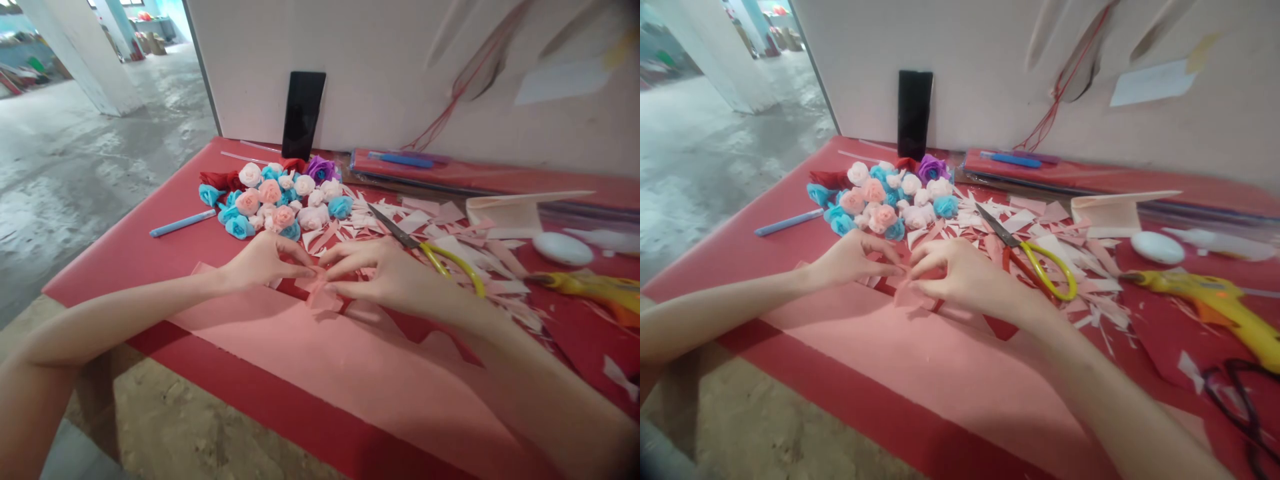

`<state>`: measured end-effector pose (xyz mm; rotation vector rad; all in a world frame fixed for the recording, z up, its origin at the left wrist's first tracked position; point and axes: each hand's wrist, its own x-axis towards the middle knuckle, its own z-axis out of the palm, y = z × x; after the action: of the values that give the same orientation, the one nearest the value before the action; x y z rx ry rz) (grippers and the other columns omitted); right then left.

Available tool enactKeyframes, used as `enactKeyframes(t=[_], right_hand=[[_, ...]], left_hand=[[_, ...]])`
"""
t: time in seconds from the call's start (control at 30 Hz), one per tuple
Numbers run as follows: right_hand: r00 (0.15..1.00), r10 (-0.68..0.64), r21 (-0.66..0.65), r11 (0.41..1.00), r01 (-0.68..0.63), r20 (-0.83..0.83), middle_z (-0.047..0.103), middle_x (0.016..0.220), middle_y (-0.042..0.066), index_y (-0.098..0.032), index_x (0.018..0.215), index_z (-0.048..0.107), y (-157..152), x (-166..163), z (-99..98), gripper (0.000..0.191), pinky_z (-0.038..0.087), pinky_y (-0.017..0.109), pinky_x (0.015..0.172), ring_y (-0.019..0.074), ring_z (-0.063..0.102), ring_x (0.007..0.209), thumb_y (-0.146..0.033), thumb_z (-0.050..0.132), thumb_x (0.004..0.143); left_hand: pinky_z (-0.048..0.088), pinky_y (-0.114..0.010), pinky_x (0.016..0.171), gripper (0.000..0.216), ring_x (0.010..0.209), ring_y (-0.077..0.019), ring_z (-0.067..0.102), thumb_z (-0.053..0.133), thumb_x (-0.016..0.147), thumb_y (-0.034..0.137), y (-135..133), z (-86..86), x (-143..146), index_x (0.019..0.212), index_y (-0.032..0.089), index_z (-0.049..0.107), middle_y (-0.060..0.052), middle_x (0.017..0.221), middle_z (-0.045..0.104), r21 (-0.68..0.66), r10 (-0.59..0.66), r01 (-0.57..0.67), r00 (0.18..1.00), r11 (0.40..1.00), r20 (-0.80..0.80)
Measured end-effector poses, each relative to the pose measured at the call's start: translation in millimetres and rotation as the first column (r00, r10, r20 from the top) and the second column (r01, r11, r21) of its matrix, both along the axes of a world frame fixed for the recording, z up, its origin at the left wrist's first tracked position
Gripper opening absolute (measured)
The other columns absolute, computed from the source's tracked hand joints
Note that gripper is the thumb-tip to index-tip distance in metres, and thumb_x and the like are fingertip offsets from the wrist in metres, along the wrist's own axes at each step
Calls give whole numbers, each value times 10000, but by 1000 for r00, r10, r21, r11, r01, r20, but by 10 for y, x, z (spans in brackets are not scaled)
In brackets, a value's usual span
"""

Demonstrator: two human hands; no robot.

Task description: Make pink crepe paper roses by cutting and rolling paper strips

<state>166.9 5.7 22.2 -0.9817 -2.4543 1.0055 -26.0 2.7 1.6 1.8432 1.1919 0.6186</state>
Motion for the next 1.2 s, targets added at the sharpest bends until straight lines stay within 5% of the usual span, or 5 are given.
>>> enactKeyframes(t=[0.57, 0.83, 1.2], right_hand=[[1000, -20, 74, 997, 21, -15, 668, 796, 6, -170, 710, 689, -59, -62, 35, 190, 452, 242, 651, 132, 598, 709, -111, 513, 746], [994, -101, 67, 992, 104, -48, 666, 857, -11, -207, 734, 692, -28, -25, 67, 154, 464, 248, 675, 138, 608, 748, -191, 540, 752], [990, -141, 139, 980, 141, -16, 677, 806, -26, -198, 705, 681, -38, -22, 68, 158, 462, 227, 647, 126, 605, 715, -124, 543, 730]], left_hand=[[437, -173, 559, 98, 587, -73, 558, 655, 659, 219, -32, 23, 13, 698, 129, 666, -1, 692, 670, -32, 20, -18, 998, 999, 60], [342, -143, 420, 144, 473, -42, 464, 608, 708, 245, -49, 36, 24, 721, 131, 695, 6, 619, 651, -66, 44, -44, 999, 997, -2], [417, -163, 526, 159, 575, -74, 547, 601, 715, 277, -71, 42, 32, 733, 139, 678, 2, 656, 659, -18, 41, -41, 999, 999, 35]])
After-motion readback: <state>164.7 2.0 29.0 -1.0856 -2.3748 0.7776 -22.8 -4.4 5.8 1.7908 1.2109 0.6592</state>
